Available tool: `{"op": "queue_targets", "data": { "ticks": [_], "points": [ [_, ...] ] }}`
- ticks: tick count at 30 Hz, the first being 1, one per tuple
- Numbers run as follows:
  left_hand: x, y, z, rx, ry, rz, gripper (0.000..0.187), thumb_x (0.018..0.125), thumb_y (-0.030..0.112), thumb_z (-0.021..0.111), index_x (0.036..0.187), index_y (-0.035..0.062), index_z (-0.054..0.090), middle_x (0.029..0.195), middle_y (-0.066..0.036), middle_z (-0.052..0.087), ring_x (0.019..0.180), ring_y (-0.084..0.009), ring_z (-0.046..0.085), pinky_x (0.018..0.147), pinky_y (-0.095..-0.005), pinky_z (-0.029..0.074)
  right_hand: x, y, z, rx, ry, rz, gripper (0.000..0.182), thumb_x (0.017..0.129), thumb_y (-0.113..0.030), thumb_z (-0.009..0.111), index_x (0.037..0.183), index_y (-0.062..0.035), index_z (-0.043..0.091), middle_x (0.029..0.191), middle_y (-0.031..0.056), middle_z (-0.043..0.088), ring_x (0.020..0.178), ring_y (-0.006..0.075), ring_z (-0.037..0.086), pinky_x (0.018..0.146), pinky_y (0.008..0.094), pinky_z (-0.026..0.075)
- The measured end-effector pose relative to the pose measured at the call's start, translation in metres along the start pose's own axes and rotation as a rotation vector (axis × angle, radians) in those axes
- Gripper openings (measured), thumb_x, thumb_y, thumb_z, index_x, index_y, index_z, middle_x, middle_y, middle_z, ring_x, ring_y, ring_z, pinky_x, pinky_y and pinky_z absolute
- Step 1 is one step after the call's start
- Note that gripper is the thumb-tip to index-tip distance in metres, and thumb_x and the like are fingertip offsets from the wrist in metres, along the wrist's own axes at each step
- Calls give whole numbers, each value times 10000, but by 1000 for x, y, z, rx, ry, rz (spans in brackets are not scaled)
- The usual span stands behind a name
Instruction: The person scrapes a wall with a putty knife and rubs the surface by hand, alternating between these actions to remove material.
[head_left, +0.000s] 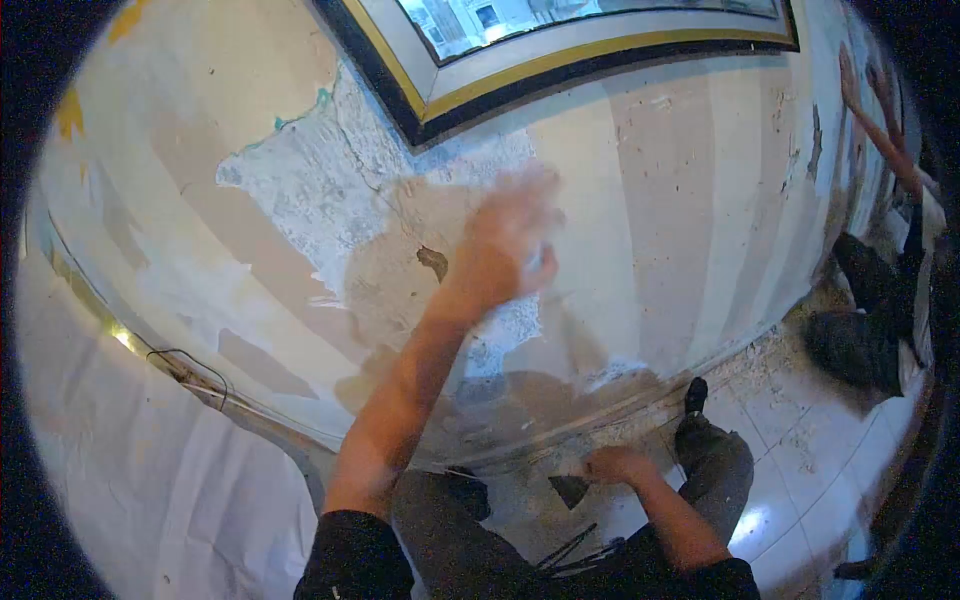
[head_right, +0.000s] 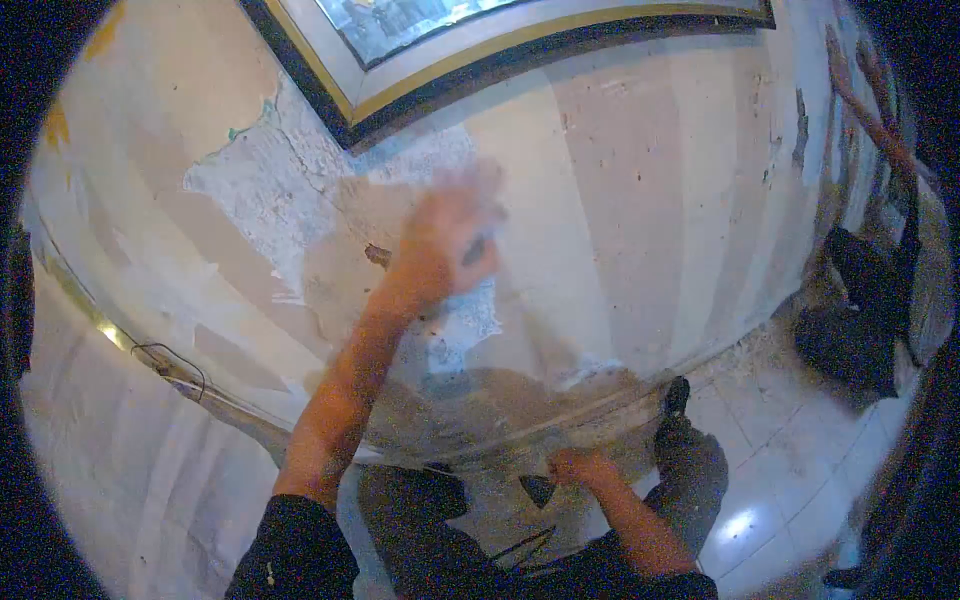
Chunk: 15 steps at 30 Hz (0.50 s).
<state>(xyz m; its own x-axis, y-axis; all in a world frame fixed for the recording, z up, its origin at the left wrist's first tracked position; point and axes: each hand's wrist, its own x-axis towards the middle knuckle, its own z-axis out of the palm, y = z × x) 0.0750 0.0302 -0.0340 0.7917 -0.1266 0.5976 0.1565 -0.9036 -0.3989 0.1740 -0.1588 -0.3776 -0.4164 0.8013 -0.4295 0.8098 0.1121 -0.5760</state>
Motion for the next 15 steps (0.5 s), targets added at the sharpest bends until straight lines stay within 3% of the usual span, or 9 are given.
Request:
{"op": "queue_targets", "data": {
  "ticks": [2,4,6,8,10,12,13,15],
  "points": [
    [-17,14,32,-383,-413,80,419,774,208,650,1163,68,582,1342,-160,527,1218,-337,512,1059,-477,370,-4,3,1,-70,32,105,386,847,-376,579,1050,-54,644,1004,210,673,944,394,649,812,504,497],
    [-62,38,87,-389,-439,208,455,795,233,648,1211,67,566,1324,-165,533,1190,-333,528,1012,-464,418,-5,12,7,-75,105,180,381,851,-380,578,1038,-54,639,993,208,674,946,394,648,814,504,497],
    [-86,93,62,-504,-364,135,368,840,225,594,1172,65,599,1209,-171,598,1079,-328,589,946,-457,466,-8,19,5,-72,197,253,376,855,-384,576,1026,-55,633,982,205,675,948,394,647,816,504,497],
    [-144,126,82,-665,-484,-10,429,829,196,607,1244,95,565,1173,-164,613,1044,-327,604,930,-469,468,-14,24,-5,-7,234,225,376,861,-387,576,1068,-75,612,980,196,676,934,399,644,816,507,497],
    [-205,159,97,-683,-795,-283,502,842,211,625,1323,121,512,1283,-166,551,1167,-339,545,1006,-481,420,-29,24,-13,13,314,197,367,865,-378,583,1086,-86,602,974,197,676,922,398,644,811,506,498],
    [-326,188,173,-786,-684,-381,633,860,290,646,1429,162,400,1463,-150,383,1334,-363,385,1092,-494,330,-36,21,-19,30,388,172,360,869,-369,590,1105,-97,593,969,199,675,910,397,644,806,505,499],
    [-340,198,166,-784,-673,-365,633,860,290,646,1429,162,400,1463,-150,383,1334,-363,385,1092,-494,330,-37,20,-21,61,417,165,356,872,-356,598,1120,-101,583,954,194,677,894,394,647,795,501,500],
    [-348,214,134,-581,-672,-431,755,855,397,667,1487,205,302,1572,-117,163,1417,-379,220,1139,-513,242,-35,18,-29,84,452,173,354,875,-343,606,1135,-105,573,938,190,679,879,391,649,785,498,501]
  ]
}}
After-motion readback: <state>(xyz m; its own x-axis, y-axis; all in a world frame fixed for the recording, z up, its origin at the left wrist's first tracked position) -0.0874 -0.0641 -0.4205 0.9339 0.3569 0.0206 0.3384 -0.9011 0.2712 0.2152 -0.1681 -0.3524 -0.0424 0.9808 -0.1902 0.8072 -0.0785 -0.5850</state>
